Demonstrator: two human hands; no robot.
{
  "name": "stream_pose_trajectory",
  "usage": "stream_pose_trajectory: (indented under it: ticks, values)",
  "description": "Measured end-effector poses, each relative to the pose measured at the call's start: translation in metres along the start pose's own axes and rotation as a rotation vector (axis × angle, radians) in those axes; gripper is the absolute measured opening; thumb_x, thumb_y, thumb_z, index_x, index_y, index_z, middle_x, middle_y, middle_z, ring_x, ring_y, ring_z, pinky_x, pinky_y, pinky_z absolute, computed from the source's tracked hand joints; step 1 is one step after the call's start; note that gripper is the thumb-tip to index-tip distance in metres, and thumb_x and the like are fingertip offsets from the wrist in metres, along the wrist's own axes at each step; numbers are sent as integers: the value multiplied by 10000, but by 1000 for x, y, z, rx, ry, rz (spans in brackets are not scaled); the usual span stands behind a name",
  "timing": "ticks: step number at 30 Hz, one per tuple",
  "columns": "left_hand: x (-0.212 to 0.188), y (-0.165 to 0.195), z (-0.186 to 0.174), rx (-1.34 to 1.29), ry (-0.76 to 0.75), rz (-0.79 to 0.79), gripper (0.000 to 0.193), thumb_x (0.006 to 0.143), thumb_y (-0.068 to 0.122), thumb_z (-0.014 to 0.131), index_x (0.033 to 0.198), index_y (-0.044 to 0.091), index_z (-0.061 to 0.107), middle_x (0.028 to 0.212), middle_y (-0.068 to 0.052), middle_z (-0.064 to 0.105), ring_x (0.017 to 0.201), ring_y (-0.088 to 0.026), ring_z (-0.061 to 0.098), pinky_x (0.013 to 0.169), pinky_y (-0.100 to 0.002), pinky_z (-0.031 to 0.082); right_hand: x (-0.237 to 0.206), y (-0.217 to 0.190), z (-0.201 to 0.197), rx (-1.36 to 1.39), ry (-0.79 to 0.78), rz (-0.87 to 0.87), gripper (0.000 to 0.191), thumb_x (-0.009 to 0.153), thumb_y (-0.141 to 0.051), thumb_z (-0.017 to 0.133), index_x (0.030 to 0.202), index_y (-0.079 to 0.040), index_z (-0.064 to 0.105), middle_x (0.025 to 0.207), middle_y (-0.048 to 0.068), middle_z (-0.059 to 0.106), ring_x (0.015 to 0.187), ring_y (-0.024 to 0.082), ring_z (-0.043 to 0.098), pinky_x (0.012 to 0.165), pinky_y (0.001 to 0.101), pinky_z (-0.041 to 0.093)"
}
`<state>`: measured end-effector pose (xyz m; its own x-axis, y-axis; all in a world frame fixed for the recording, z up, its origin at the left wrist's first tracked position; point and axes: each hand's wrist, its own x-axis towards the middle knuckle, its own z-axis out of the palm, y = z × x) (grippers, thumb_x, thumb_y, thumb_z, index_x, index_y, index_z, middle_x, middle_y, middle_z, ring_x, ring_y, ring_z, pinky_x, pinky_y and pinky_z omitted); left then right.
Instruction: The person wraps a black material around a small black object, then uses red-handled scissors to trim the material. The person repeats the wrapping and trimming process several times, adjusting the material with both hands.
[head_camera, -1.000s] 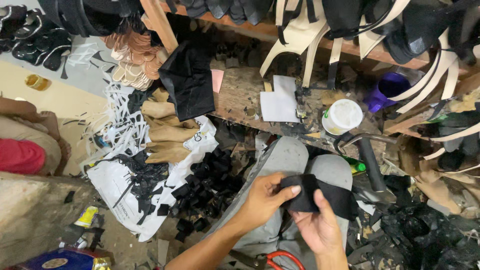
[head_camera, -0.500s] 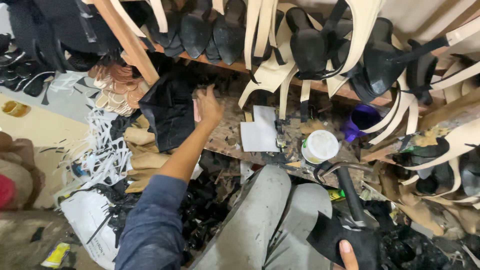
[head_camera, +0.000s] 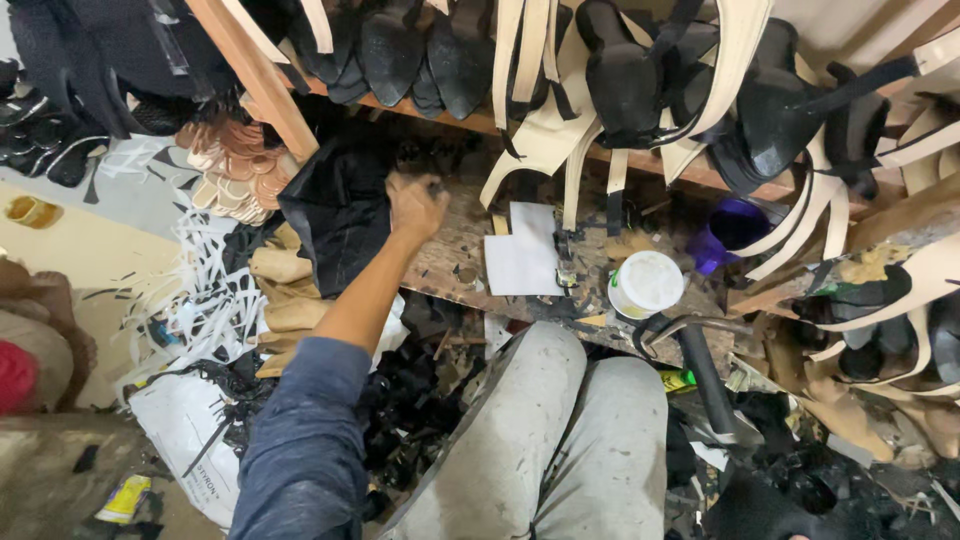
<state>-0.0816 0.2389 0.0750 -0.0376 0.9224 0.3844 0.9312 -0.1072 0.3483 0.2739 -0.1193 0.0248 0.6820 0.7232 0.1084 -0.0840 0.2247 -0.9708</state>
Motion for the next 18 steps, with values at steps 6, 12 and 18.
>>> stream_pose_trajectory:
  ticks: [6,12,18]
  values:
    - [-87,6,-13,-1654,-282,-502,431,982,269,665,1354,69,583,1185,-81,638,1044,-183,645,858,-368,590,7,-27,4,32,-3,-81,375,891,62,696,1258,38,620,1178,122,698,1063,239,673,970,388,523]
    - [-191,53,-51,-2406,-602,-727,521,995,399,604,1368,46,518,1236,-142,651,1119,-293,668,892,-361,576,-14,-55,20,139,-104,-75,388,872,95,704,1248,39,626,1191,115,697,1098,231,671,1039,377,522]
    - [-227,91,-92,-2150,-642,-633,577,954,284,607,1428,-19,474,1214,-152,693,1137,-263,698,1033,-393,557,-36,-79,60,201,-218,-45,317,903,181,708,1194,79,632,1120,116,688,1025,207,649,1050,363,513]
